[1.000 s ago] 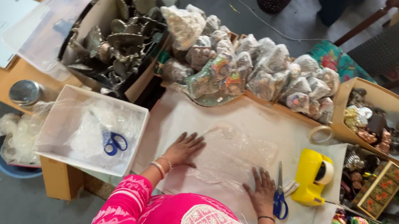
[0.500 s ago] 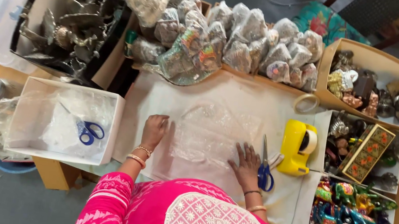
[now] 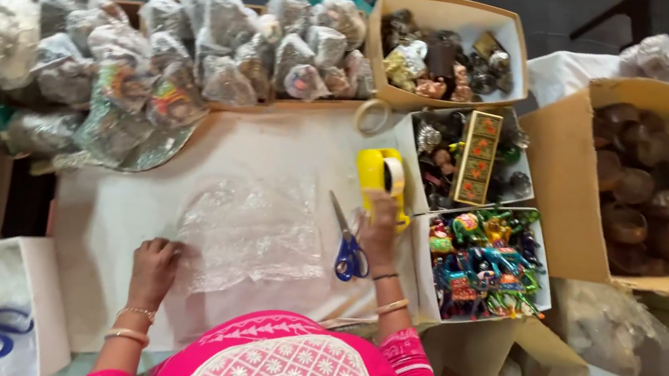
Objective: The person cuts a sheet of bubble wrap using scissors and then wraps a small rectangular decorative box with it. They fold the bubble wrap around the box and secure the package with tape from a dispenser.
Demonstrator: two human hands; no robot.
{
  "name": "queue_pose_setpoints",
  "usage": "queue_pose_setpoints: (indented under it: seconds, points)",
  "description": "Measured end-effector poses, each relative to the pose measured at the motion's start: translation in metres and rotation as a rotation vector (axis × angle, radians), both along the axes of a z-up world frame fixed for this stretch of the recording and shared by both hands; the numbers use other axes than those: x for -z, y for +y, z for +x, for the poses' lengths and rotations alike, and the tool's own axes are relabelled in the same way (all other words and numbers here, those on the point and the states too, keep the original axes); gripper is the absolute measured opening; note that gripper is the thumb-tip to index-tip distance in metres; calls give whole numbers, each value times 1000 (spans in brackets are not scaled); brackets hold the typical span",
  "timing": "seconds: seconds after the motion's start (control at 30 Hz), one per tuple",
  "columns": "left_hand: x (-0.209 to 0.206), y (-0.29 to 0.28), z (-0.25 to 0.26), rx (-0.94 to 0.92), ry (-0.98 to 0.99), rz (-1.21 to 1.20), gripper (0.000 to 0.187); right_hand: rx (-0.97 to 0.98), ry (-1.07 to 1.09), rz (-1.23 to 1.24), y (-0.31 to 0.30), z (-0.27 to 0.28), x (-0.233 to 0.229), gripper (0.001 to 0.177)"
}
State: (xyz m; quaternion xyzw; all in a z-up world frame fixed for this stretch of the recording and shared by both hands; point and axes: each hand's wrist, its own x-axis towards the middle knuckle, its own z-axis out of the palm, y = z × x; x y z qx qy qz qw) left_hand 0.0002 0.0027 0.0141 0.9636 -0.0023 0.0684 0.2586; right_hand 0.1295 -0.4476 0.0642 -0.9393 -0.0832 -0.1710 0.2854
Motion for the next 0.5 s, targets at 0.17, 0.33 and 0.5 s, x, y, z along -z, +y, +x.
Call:
queue_pose_setpoints:
  seconds: [0.17,0.33,0.5]
  points:
    - [-16,-12,3,-36,-4,129,21,353,-174,-88,-96,54,-36,52]
    - [-24,-29,14,41,-54,231,27,596,-69,-299,-158,95,-33,88]
    - [-23,-49,17,323,35,325,50,691,219,-108,-194,111,7,106]
